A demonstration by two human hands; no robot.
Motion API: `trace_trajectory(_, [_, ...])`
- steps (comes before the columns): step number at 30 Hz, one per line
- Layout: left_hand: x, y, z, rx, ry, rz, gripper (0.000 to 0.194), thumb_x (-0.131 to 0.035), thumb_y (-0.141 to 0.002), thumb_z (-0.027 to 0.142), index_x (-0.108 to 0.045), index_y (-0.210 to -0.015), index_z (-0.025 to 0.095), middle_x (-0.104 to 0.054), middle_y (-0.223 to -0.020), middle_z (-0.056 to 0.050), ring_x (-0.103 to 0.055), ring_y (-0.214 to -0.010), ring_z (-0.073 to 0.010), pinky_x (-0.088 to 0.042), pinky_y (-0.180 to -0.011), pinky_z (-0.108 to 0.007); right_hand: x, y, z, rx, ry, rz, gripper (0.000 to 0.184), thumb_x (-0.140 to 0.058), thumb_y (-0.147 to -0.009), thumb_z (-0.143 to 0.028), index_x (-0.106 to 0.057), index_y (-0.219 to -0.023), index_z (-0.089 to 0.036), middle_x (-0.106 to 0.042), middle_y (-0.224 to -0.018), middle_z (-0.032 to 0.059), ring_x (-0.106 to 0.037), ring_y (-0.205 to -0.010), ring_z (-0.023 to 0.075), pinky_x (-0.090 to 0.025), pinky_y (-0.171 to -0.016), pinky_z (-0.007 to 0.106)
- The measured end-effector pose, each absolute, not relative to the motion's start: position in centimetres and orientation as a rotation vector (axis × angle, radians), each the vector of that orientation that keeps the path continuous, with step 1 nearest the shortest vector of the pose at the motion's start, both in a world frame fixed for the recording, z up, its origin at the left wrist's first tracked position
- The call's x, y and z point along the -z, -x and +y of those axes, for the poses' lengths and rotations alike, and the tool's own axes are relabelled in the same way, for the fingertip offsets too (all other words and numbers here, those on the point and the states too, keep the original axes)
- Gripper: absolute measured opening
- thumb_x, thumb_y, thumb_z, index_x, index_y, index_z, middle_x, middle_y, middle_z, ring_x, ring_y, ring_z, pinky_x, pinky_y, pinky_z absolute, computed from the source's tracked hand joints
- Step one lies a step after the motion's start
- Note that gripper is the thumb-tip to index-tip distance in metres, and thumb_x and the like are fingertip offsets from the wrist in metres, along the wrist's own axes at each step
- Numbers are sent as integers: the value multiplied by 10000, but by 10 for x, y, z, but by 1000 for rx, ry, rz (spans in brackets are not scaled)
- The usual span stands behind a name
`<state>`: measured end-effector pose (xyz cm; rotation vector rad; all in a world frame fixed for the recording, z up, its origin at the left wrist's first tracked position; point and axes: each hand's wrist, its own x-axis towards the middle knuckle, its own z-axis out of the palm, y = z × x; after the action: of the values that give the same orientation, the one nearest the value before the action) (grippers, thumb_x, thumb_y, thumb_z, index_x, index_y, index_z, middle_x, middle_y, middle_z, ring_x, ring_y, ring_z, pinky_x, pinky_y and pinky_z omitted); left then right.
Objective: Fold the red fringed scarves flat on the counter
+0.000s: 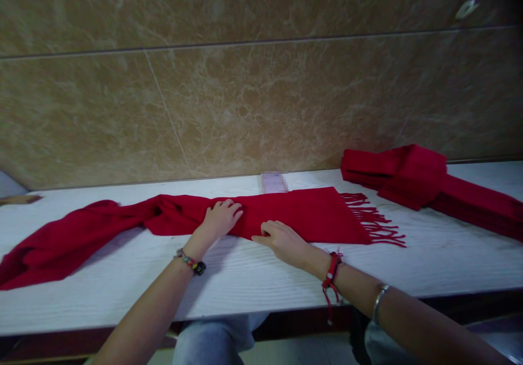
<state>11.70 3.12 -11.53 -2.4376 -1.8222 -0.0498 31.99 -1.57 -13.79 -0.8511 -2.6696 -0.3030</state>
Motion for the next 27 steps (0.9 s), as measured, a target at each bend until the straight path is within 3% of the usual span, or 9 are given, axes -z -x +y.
trace_trajectory(3, [113, -107, 28, -36, 2016, -2176, 398, -324, -890, 396, -477, -1217, 228, -478, -1247, -128, -455, -1070, -357, -401, -786, -545, 139, -320, -15, 298, 860, -2662, 218, -461, -873, -182, -621, -1019, -212, -534, -822, 46, -471, -751, 159, -368, -661, 274])
trace_trajectory(5, [110, -109, 24, -2, 1936, -2155, 354, -343, -879, 312, -522, -1155, 182, -504, -1199, -153, -464, -1056, -352, -409, -779, -518, 140, -319, -15, 297, 859, -2659, 227, -455, -875, -174, -616, -1029, -218, -533, -823, 45, -474, -760, 161, -370, -664, 274])
trace_trajectory(8, [109, -126, 20, 122, 2284, -1827, 294, -378, -817, 137, -563, -1044, 164, -548, -1110, -114, -503, -1011, -244, -433, -813, -378, 141, -319, -15, 305, 863, -2666, 231, -456, -872, -164, -615, -1031, -216, -534, -812, 46, -477, -763, 164, -375, -671, 277])
trace_trajectory(10, [110, -137, 21, 168, 2606, -1575, 287, -392, -788, 95, -572, -994, 181, -571, -1036, -66, -530, -941, -170, -440, -806, -277, 140, -319, -15, 310, 869, -2673, 229, -461, -868, -161, -614, -1029, -217, -534, -806, 46, -477, -757, 165, -379, -672, 278])
trace_trajectory(12, [112, -141, 24, 162, 2713, -1510, 273, -400, -786, 98, -575, -976, 185, -575, -999, -54, -537, -913, -149, -444, -791, -243, 139, -319, -16, 317, 873, -2681, 228, -461, -868, -163, -611, -1031, -216, -534, -807, 48, -478, -757, 166, -382, -669, 276])
trace_trajectory(18, [107, -112, 25, -11, 2087, -2119, 286, -375, -825, 184, -557, -1046, 184, -562, -1065, -110, -551, -952, -254, -478, -712, -360, 134, -318, -19, 286, 893, -2694, 231, -459, -868, -159, -604, -1040, -210, -543, -864, 56, -487, -798, 167, -391, -714, 284])
trace_trajectory(22, [101, -108, 20, -84, 1889, -2222, 299, -353, -839, 201, -584, -1016, 132, -580, -1020, -159, -558, -936, -305, -477, -677, -408, 131, -318, -20, 262, 917, -2712, 227, -455, -872, -172, -603, -1042, -202, -544, -864, 61, -489, -805, 173, -395, -711, 289])
trace_trajectory(27, [104, -130, 32, 72, 2553, -1635, 282, -379, -810, 127, -616, -960, 160, -616, -976, -90, -569, -896, -180, -453, -792, -288, 130, -318, -19, 232, 912, -2736, 218, -452, -872, -162, -605, -1022, -200, -547, -861, 60, -482, -789, 170, -392, -697, 289])
